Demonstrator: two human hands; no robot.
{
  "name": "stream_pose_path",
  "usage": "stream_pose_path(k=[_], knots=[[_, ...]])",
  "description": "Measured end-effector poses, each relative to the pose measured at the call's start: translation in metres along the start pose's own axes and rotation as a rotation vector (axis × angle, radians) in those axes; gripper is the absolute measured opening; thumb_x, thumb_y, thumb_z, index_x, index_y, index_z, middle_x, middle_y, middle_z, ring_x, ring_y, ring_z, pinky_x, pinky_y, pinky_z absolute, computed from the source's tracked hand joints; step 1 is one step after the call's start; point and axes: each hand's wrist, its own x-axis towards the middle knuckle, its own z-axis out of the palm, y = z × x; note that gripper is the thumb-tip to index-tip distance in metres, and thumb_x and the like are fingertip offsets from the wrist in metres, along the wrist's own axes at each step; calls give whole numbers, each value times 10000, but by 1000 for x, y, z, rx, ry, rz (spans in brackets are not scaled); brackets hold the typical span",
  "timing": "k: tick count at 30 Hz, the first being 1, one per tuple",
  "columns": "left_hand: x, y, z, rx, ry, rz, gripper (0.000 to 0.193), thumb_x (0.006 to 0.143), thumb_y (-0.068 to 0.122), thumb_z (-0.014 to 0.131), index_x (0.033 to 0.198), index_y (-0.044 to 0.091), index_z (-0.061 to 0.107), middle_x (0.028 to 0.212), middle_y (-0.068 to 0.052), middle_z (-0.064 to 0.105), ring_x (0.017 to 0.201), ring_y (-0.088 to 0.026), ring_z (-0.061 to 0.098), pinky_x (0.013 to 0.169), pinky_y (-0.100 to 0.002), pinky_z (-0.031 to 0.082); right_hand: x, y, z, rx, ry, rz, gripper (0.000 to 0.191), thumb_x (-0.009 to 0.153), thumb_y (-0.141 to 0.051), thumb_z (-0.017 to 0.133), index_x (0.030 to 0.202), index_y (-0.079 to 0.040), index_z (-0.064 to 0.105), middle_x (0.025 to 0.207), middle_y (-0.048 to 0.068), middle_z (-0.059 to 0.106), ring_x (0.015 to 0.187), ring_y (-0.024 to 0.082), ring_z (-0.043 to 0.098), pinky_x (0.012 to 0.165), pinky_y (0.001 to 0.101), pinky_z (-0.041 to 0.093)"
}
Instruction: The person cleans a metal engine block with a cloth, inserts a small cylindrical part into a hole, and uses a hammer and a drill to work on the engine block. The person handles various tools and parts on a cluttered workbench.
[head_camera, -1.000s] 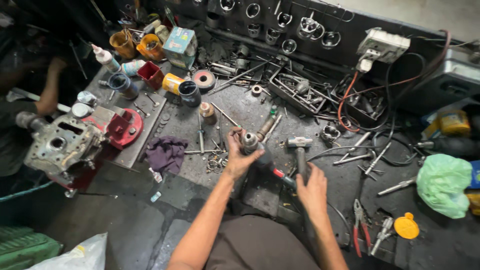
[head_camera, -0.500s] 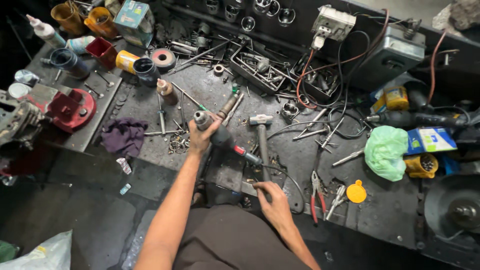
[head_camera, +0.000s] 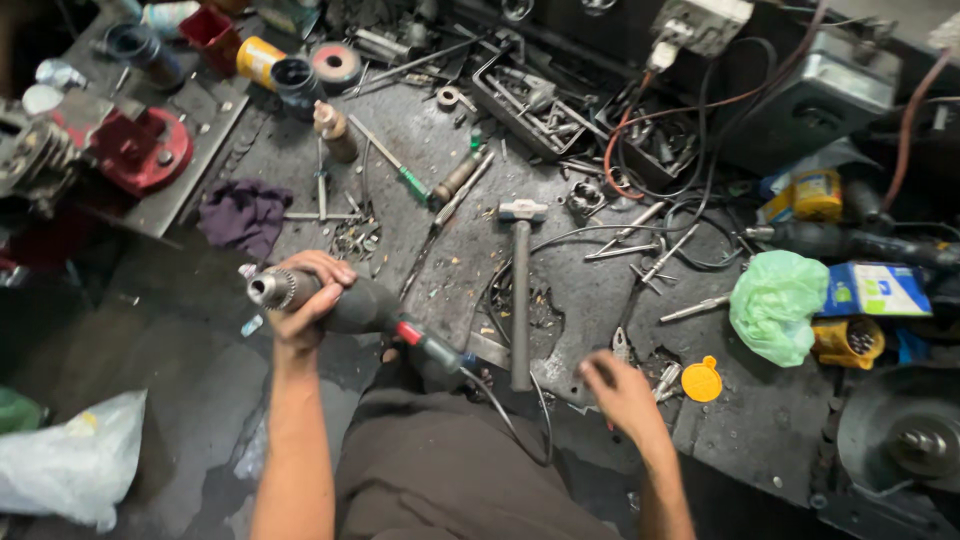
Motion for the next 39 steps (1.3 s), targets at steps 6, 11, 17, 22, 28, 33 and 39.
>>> stream_pose_path(k=[6, 11, 17, 22, 28, 33, 39], knots=[[-37, 75, 0, 389, 113, 13, 159, 736, 39, 745, 793, -46, 623, 778, -142, 649, 775, -258, 686, 791, -339, 565, -11, -20, 54, -509, -513, 70, 603, 933, -639, 507, 1158, -123, 724, 1071, 207, 741, 1061, 412, 697, 923, 500, 545], [-56, 99, -4, 410, 190, 32, 148, 712, 38, 734, 776, -37, 624, 760, -131, 642, 771, -252, 681, 782, -328, 558, -15, -69, 81, -753, -359, 250, 718, 1003, -681, 441, 1059, -42, 763, 1085, 234, 726, 1083, 446, 672, 948, 550, 523], [-69, 114, -18, 423, 171, 57, 146, 700, 38, 737, 765, -27, 624, 788, -124, 653, 797, -256, 686, 816, -348, 571, 5, -105, 95, -469, 138, -66, 762, 862, -591, 659, 1301, 16, 517, 1114, 307, 677, 958, 509, 663, 754, 589, 515], [-69, 127, -50, 439, 131, 63, 119, 708, 22, 732, 753, -26, 633, 784, -130, 672, 787, -249, 704, 782, -332, 569, 15, -117, 108, -419, 89, 188, 757, 796, -468, 729, 1387, -75, 464, 1001, 247, 732, 960, 454, 705, 856, 523, 543], [-76, 159, -114, 449, 136, 74, 108, 705, 18, 719, 756, -22, 632, 780, -134, 679, 774, -247, 706, 768, -320, 565, -2, -91, 81, -614, 365, 130, 464, 833, -321, 767, 1202, -65, 652, 1044, 205, 740, 992, 428, 693, 853, 514, 537], [-84, 181, -185, 394, 159, 147, 101, 707, 27, 702, 774, -3, 633, 769, -116, 675, 755, -224, 699, 815, -313, 572, -27, -111, 106, -443, 534, 18, 269, 977, -241, 686, 1176, -60, 705, 1112, 172, 743, 1034, 347, 696, 916, 438, 528], [-96, 190, -252, 473, 142, 70, 102, 733, 49, 771, 790, 36, 687, 818, -96, 728, 775, -199, 725, 747, -297, 566, -55, -243, 244, 11, 41, -89, 257, 971, -232, 651, 1163, -74, 715, 1026, 89, 788, 985, 169, 730, 891, 319, 553]])
